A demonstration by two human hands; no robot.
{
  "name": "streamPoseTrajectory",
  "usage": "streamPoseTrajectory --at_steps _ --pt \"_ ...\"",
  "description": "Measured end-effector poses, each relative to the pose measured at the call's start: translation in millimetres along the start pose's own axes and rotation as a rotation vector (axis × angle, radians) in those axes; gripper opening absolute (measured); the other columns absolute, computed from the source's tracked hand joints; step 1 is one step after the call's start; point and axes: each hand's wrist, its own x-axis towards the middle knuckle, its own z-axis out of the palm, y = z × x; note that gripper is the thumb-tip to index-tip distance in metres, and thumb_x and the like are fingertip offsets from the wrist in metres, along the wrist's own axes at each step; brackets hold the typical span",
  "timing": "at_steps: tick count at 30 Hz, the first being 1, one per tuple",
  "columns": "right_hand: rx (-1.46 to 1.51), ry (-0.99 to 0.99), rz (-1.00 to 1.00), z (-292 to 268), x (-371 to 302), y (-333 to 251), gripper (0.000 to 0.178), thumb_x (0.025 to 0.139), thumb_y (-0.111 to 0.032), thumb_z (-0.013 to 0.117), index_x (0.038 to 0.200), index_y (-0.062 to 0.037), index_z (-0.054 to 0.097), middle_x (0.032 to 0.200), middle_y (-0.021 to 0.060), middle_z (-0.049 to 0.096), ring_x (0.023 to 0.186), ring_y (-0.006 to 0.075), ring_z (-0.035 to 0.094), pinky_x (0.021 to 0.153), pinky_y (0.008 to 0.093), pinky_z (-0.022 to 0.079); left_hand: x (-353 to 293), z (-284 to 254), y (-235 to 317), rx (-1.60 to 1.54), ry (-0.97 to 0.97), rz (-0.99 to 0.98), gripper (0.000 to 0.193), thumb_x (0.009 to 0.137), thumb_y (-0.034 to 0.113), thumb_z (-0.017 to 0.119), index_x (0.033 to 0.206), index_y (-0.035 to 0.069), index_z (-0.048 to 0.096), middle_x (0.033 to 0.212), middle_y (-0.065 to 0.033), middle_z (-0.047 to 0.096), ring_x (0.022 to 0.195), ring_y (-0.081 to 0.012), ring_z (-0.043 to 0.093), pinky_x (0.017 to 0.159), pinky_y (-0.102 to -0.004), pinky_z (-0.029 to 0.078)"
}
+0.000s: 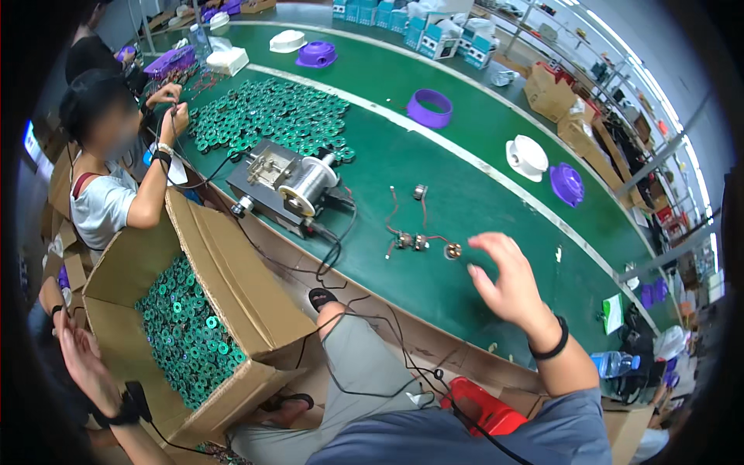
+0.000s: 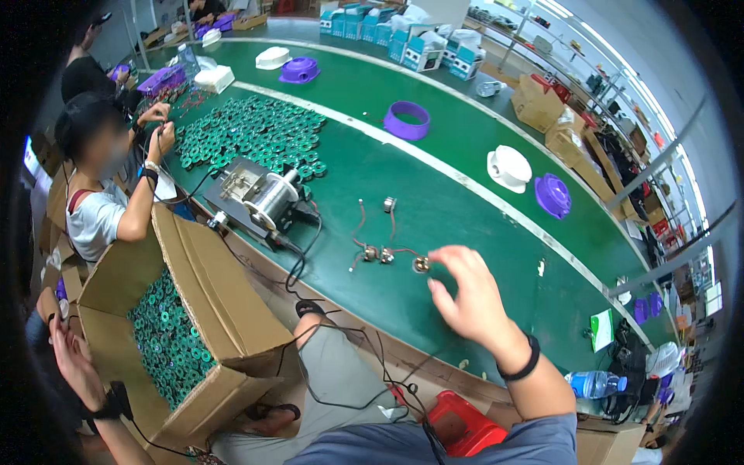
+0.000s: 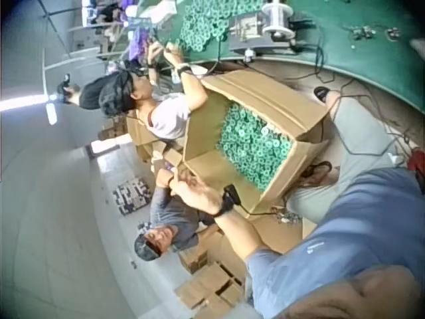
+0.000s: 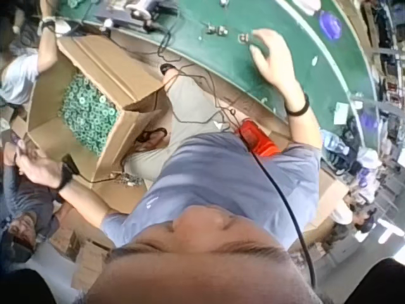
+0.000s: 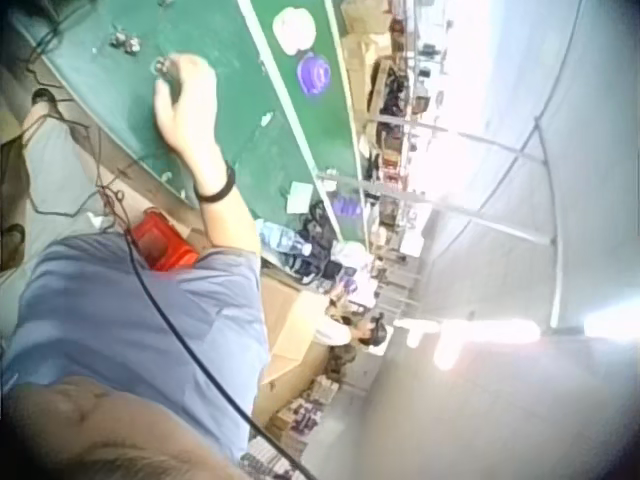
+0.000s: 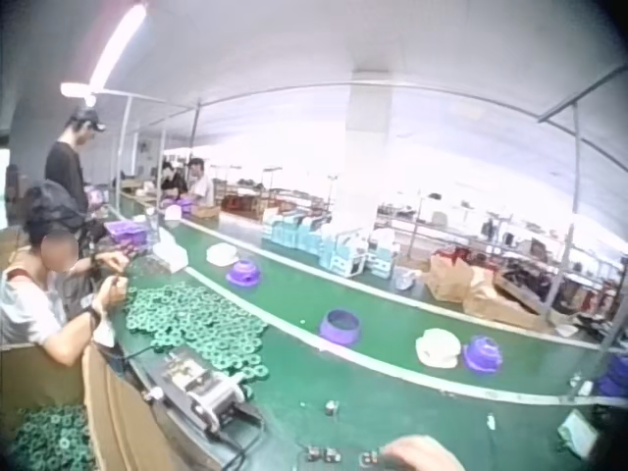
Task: The person picks up a green circuit board from a box, threads a wire through its center, and pulls the wire taut. They then place the board onto a green table and pick up another circuit board from the box to repeat the process.
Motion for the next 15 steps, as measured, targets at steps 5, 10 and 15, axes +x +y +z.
streamPoseTrajectory --at_steps 5,10,15 --pt "-0.083 -0.098 0.086 46 2 55 0.047 0.082 -0.021 0.076 0.123 -0.0045 0.061 0.117 0.0183 0.061 0.111 0.0376 0.059 0.095 0.0451 0.05 -124 6 58 -0.222 -0.097 0.158 0.056 0.106 0.033 0.042 0.146 -0.007 0.042 0.144 -0.014 0.051 0.134 -0.0201 0.046 0.115 -0.0348 0.031" --pt "-0.103 -0.039 0.137 48 7 66 0.031 0.087 -0.026 0.076 0.105 -0.0016 0.071 0.095 0.0109 0.068 0.094 0.0305 0.066 0.082 0.0415 0.054 -231 21 49 -0.232 -0.276 -0.043 0.052 0.099 0.026 0.06 0.141 -0.004 0.049 0.132 -0.0117 0.058 0.12 -0.018 0.056 0.104 -0.033 0.044" --pt "1.282 0.053 0.637 38 -9 14 0.028 0.093 -0.014 0.072 0.117 -0.0008 0.065 0.109 0.005 0.068 0.098 0.0117 0.063 0.081 0.0264 0.052 -319 64 52 -0.177 -0.352 -0.446 0.039 0.094 0.004 0.055 0.132 -0.004 0.057 0.114 -0.0128 0.067 0.091 -0.0167 0.066 0.079 -0.0288 0.057"
